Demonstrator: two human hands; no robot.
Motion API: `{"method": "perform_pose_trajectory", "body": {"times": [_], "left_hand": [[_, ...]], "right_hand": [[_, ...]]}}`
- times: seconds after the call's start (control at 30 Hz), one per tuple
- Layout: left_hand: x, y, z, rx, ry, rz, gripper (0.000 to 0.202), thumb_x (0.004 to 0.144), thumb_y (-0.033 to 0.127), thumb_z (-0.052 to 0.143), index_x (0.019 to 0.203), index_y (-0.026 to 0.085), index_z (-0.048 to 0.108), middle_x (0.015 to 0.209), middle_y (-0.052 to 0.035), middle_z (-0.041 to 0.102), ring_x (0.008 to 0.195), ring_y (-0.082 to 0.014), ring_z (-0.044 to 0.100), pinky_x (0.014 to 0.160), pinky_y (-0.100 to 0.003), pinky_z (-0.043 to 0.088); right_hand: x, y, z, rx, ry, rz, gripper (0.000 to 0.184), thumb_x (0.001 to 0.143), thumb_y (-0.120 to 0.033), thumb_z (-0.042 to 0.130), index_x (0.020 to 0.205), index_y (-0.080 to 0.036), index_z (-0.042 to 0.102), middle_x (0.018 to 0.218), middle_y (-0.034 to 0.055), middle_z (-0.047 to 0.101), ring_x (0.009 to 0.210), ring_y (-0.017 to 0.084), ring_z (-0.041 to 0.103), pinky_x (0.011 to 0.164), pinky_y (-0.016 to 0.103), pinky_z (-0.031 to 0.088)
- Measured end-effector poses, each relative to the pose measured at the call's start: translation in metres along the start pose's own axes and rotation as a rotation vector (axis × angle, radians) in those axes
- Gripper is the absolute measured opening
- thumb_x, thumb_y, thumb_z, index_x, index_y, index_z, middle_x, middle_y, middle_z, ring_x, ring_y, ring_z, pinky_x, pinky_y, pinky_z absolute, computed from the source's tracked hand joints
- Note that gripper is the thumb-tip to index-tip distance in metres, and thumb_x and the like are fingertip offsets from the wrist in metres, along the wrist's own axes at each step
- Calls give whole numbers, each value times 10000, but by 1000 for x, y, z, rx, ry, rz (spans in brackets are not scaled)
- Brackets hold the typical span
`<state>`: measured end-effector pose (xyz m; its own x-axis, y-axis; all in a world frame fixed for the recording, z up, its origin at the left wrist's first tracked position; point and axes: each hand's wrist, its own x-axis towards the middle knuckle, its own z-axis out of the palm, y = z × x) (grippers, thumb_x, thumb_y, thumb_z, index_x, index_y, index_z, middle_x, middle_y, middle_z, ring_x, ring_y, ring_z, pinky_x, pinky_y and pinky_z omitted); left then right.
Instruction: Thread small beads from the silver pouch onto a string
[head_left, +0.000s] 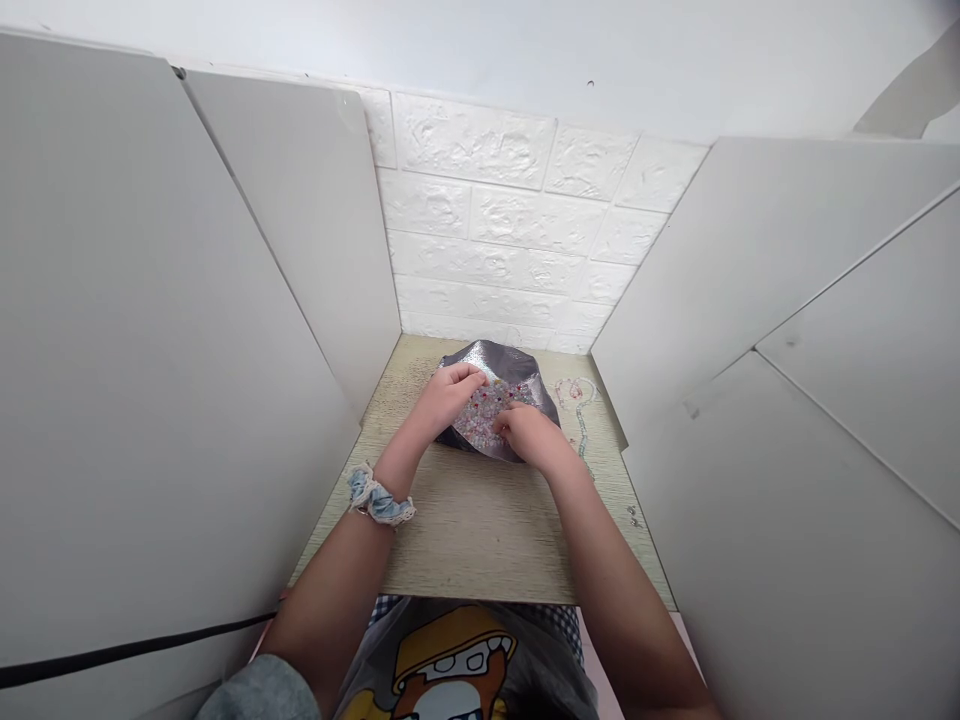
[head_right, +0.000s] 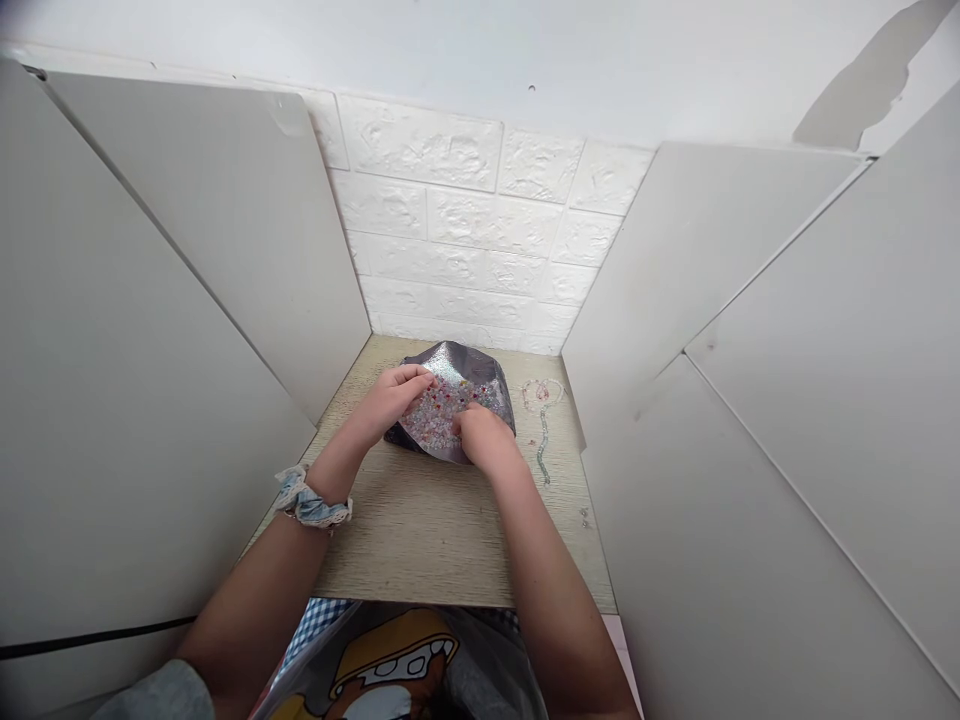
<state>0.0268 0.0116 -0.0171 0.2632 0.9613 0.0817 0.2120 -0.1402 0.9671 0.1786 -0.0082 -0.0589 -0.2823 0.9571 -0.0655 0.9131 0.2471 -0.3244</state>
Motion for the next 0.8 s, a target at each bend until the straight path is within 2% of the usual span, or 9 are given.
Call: {"method": "perform_pose_trajectory", "body": {"times": [0.23,0.43,0.67,0.8], "left_hand": [[0,-1,1,23,20,8,215,694,339,439,674,146,534,432,64,289,422,-60,272,427,-189,241],[0,0,3,61,10,-1,205,696,323,438,666,149,540,445,60,311,436,-62,279,448,-193,251],[1,-3,2,73,-32,38,212,706,324,436,642,141,521,556,35,404,536,-75,349,517,-199,279],[2,-4,2,95,-49,35,220,707,329,431,631,141,514,561,31,408,551,-83,356,515,-205,272]], "right_hand": [[-2,-4,-5,-4,-11,-16,214,700,-96,417,751,-191,602,833,42,533,712,107,504,613,205,330],[-1,-5,-5,-17,-73,-2,179,687,-113,442,731,-189,598,845,35,535,692,99,497,589,202,317],[-2,-8,-2,-25,-38,3,191,709,-114,410,711,-178,590,829,53,535,701,124,497,549,223,294],[-2,-7,-1,38,-3,-22,178,733,-117,379,709,-162,550,812,55,530,704,122,484,588,229,313]]}}
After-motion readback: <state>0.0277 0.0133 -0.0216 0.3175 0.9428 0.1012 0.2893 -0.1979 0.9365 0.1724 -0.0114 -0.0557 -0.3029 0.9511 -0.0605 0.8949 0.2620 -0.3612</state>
